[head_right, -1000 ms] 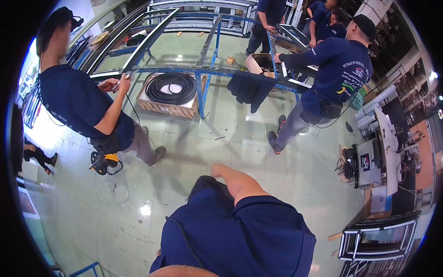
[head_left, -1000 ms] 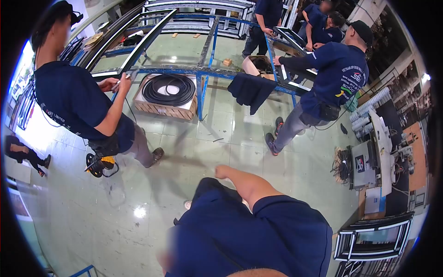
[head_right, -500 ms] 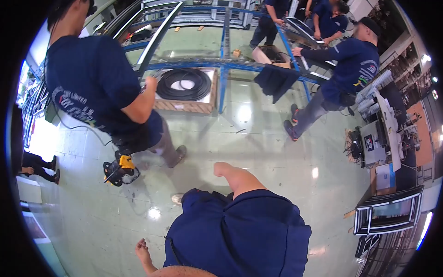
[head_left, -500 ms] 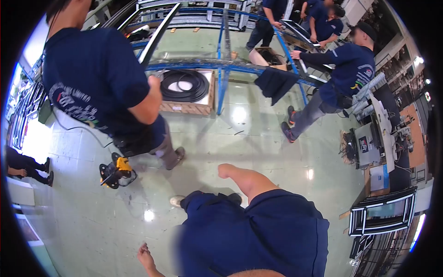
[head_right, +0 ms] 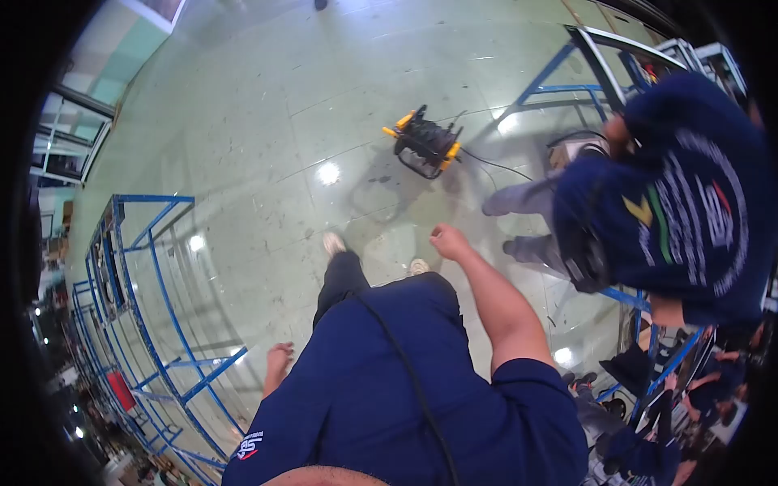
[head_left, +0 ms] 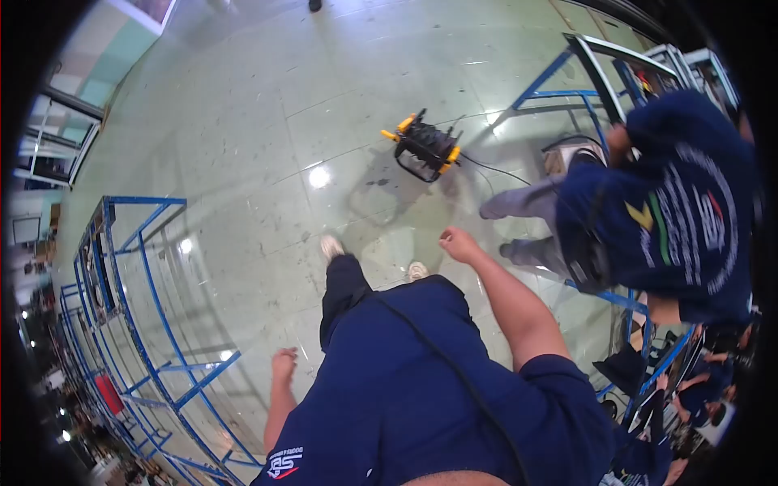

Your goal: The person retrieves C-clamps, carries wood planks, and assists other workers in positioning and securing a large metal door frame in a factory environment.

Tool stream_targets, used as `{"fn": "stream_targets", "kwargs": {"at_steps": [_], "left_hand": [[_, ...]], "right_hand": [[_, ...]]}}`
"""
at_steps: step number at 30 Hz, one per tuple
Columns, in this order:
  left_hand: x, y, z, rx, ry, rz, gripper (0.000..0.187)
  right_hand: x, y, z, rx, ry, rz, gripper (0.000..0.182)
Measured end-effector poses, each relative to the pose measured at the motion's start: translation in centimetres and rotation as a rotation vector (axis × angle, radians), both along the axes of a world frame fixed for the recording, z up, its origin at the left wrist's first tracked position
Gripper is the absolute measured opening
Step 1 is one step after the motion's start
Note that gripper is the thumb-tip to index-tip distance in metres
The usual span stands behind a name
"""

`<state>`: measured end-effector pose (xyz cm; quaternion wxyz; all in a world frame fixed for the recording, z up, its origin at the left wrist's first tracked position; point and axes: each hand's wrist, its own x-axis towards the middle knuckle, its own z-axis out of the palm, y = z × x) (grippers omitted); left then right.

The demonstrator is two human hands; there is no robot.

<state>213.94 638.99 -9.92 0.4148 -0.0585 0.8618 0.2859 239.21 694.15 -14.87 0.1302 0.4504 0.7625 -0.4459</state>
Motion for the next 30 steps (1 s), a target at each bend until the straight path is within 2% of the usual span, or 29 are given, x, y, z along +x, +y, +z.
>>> {"fn": "stream_targets", "kwargs": {"at_steps": [1,3,4,5,7,8,9,11,12,13,14,15,16,17,19,21,22,23,25,27,28,29,30], "left_hand": [[0.0,-1.7,-2.0,-0.024,0.002,-0.210,0.020],[0.5,-6.3,-8.3,-0.132,-0.238,0.028,0.020],[-2.2,-6.6,-9.2,-0.140,-0.253,0.014,0.020],[-5.5,-7.2,-9.6,-0.157,-0.201,-0.104,0.020],[-13.6,-6.9,-10.4,-0.174,-0.085,-0.344,0.019],[-17.6,-6.2,-10.9,-0.173,-0.021,-0.461,0.019],[-21.7,-5.5,-11.1,-0.172,0.044,-0.584,0.019],[-29.2,-3.7,-11.2,-0.166,0.163,-0.840,0.019],[-34.6,2.9,-4.3,0.043,0.229,-0.881,0.021],[-38.9,8.6,-1.1,-0.154,0.037,-0.545,0.023],[-45.1,9.3,-3.9,-0.178,0.001,-0.274,0.026],[-50.4,12.9,-3.2,-0.122,0.010,-0.192,0.024],[-54.7,17.0,-2.1,-0.023,0.115,-0.192,0.023],[-58.7,21.7,-0.3,-0.015,0.096,-0.189,0.015],[-64.3,30.8,1.9,0.140,0.166,-0.132,0.020],[-67.6,38.8,4.2,0.282,0.182,-0.220,0.017],[-69.1,41.9,4.2,0.323,0.194,-0.253,0.017],[-69.8,44.1,3.8,0.320,0.181,-0.269,0.017],[-71.2,46.5,2.7,0.287,0.126,-0.262,0.018],[-73.0,45.1,-0.7,0.221,-0.027,-0.377,0.019],[-73.4,44.5,-2.1,0.053,-0.057,-0.511,0.020],[-73.1,43.1,-2.8,0.088,0.011,-0.573,0.022],[-69.6,49.0,5.4,0.039,-0.146,-0.317,0.020]], "right_hand": [[-1.6,1.3,-0.8,0.022,-0.040,0.022,0.027],[-3.7,3.0,-1.7,0.049,-0.135,-0.009,0.027],[-4.8,3.8,-2.1,0.057,-0.192,-0.057,0.028],[-5.3,4.1,-3.1,0.047,-0.207,-0.078,0.028],[-5.5,4.8,-8.7,0.151,-0.260,-0.077,0.028],[-5.4,4.8,-12.6,0.185,-0.368,0.198,0.025],[-7.7,4.7,-11.5,0.179,-0.376,0.172,0.025],[-13.7,3.7,-7.9,0.250,-0.431,0.663,0.025],[-15.8,2.7,-7.4,0.295,-0.296,0.542,0.024],[-18.1,2.0,-7.0,0.347,-0.164,0.419,0.024],[-21.9,1.8,-4.2,0.147,-0.144,0.114,0.024],[-25.4,2.0,-1.4,-0.042,-0.110,-0.191,0.026],[-26.8,2.4,-2.2,-0.035,-0.113,-0.217,0.026],[-28.3,2.7,-3.7,-0.103,-0.103,-0.213,0.026],[-30.5,4.6,-8.3,-0.171,-0.090,-0.223,0.025],[-31.3,7.9,-12.2,0.269,-0.112,0.648,0.019],[-33.3,10.5,-11.3,0.114,-0.247,0.685,0.020],[-35.2,13.0,-10.2,0.103,-0.254,0.669,0.020],[-40.3,18.4,-5.4,-0.475,-0.537,-0.386,0.026],[-43.7,23.9,-5.3,-0.460,-0.514,-0.400,0.028],[-45.7,27.1,-5.7,-0.434,-0.495,-0.395,0.031],[-47.2,28.7,-9.5,-0.427,-0.479,-0.368,0.031],[-47.5,31.8,-14.0,-0.055,-0.381,-0.027,0.032]]}}
